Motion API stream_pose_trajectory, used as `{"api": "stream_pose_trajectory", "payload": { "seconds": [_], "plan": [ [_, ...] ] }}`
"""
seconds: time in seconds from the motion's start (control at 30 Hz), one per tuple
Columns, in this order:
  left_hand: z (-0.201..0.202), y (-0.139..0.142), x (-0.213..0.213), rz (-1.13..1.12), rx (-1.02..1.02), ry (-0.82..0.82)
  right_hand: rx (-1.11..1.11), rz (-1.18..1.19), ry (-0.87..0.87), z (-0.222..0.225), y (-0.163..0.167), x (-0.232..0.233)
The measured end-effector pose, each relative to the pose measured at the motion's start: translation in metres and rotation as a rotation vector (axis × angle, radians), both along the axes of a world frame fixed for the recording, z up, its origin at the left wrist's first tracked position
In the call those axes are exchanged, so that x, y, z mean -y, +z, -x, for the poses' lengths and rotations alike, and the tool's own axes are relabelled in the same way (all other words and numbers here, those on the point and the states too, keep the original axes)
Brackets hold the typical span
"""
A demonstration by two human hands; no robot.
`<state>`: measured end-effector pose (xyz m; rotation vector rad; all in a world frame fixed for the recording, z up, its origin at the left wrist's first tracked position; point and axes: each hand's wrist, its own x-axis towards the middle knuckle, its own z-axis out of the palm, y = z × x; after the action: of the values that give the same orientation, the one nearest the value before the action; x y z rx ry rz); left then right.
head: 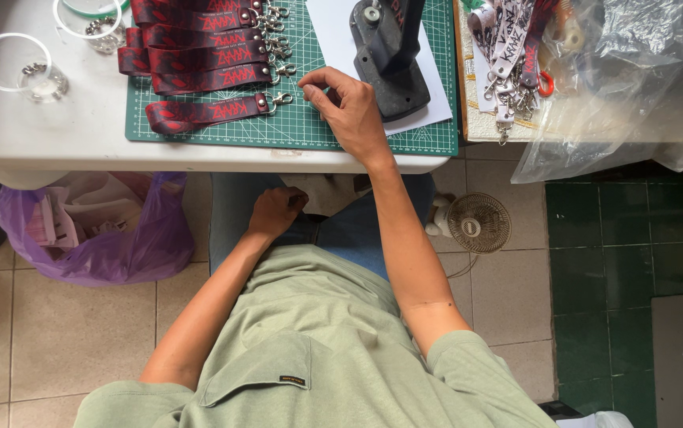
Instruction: The person assembles branded lanyard keychains by attaching metal swivel hooks and rings to the ends of red and black straps. They repeatedly pick up straps and hardware, connect the components by hand, and use a handheld press tool to secure the attachments. Completed keychains are placed on a green cutting mat on the workbench.
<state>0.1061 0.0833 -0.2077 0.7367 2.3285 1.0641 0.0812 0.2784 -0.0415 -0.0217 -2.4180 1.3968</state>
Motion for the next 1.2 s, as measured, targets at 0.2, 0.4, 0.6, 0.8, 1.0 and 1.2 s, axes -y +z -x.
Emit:
{"api": "stream_pose_trajectory", "payload": {
  "seconds": [0.2, 0.4, 0.6, 0.8, 1.0, 1.2],
  "plan": [
    [0.0, -0.001, 0.0, 0.001, 0.007, 0.011, 0.001, 0.003, -0.002, 0.0, 0.0, 0.001],
    [0.0, 0.0, 0.0, 0.014, 0.019, 0.009, 0.005, -0.006, -0.001, -0.001, 0.002, 0.001],
    [0.0, 0.0, 0.002, 0.031, -0.003, 0.001, -0.011, 0.002, 0.008, -0.002, 0.004, 0.003],
    [0.0, 0.004, 0.002, 0.014, -0.006, 0.006, -0.011, -0.001, 0.006, -0.002, 0.006, 0.005],
    [-0.001, 0.013, 0.002, 0.037, 0.011, 0.002, -0.009, -0.011, 0.005, -0.002, 0.006, 0.004],
    [-0.002, 0.015, 0.003, -0.006, -0.085, -0.022, -0.029, -0.021, 0.004, -0.003, 0.009, 0.007]
  ]
}}
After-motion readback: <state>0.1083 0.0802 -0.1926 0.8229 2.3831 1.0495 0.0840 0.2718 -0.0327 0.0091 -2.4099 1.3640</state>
